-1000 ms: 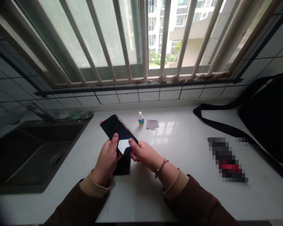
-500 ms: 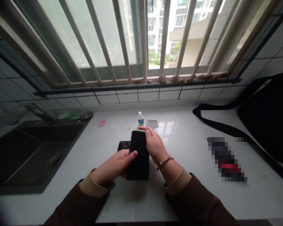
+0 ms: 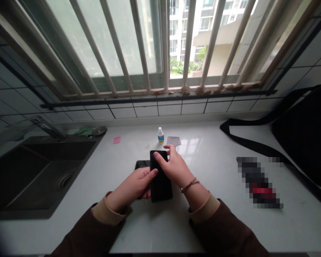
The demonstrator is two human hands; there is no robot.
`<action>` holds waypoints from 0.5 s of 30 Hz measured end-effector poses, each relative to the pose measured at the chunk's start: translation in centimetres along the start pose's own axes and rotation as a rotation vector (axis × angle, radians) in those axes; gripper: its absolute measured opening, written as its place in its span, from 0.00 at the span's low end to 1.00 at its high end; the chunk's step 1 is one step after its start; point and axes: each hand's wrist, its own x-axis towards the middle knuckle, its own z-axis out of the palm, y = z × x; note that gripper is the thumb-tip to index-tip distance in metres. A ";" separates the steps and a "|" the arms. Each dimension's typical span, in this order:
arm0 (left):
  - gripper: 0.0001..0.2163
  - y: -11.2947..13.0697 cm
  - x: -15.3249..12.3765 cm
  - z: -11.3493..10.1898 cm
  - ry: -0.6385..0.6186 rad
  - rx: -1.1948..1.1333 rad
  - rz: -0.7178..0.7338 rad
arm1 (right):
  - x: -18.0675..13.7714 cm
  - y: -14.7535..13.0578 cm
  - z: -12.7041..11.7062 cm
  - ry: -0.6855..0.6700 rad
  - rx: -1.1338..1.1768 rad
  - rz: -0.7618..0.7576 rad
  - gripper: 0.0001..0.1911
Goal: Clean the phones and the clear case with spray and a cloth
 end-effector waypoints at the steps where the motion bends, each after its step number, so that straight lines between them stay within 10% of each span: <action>1: 0.27 0.0 0.0 0.1 -0.021 0.007 -0.004 | -0.2 -0.2 0.0 -0.030 -0.027 -0.016 0.38; 10: 0.23 1.0 -0.8 1.1 -0.172 0.099 -0.014 | -1.2 -1.1 0.4 -0.067 -0.190 -0.071 0.23; 15: 0.19 1.4 -1.0 0.6 -0.011 0.246 0.096 | -0.7 -0.6 0.6 0.085 -0.301 0.016 0.21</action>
